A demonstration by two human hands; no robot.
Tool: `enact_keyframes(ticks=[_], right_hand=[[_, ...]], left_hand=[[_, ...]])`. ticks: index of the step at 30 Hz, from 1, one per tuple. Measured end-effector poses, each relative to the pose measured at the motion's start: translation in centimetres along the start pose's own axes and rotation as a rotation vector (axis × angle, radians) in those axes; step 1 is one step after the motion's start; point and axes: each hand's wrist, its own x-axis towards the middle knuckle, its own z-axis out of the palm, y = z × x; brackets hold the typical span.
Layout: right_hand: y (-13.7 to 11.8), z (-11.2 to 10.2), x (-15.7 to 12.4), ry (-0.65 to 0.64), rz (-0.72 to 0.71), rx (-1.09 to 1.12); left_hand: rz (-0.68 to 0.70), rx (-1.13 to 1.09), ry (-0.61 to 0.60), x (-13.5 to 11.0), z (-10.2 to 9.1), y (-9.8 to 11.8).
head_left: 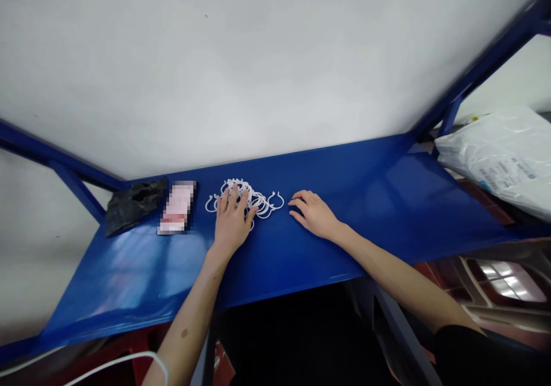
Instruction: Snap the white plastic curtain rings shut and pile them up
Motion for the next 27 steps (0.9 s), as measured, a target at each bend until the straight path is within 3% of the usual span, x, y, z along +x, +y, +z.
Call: enact_keyframes(ticks=[8,12,18,23,27], right_hand=[[0.1,-0.1,0.1,-0.014,0.001,-0.012],[-0.1,-0.1,0.0,-0.012,0.019,-0.016],[-1.7,0.8,1.3,-0.056,-0.060,-0.042],[-2.7,2.3,4.4,-0.047,0.035,-0.122],[-2.2,3.2,5.9,-0.020,0.069,-0.046]], left_hand=[[-0.086,0.161,-0.186,3.3,-1.0,0.5],[-0.122,0.115,-0.186,4.5,-0.9,-0.4],[-0.065,0.029,-0.221,4.0,-0.2,-1.7],[-0.023,0.077,-0.276,3.5,-0.3,-0.6],[0.079,0.076,-0.291,3.2,-0.4,0.1]])
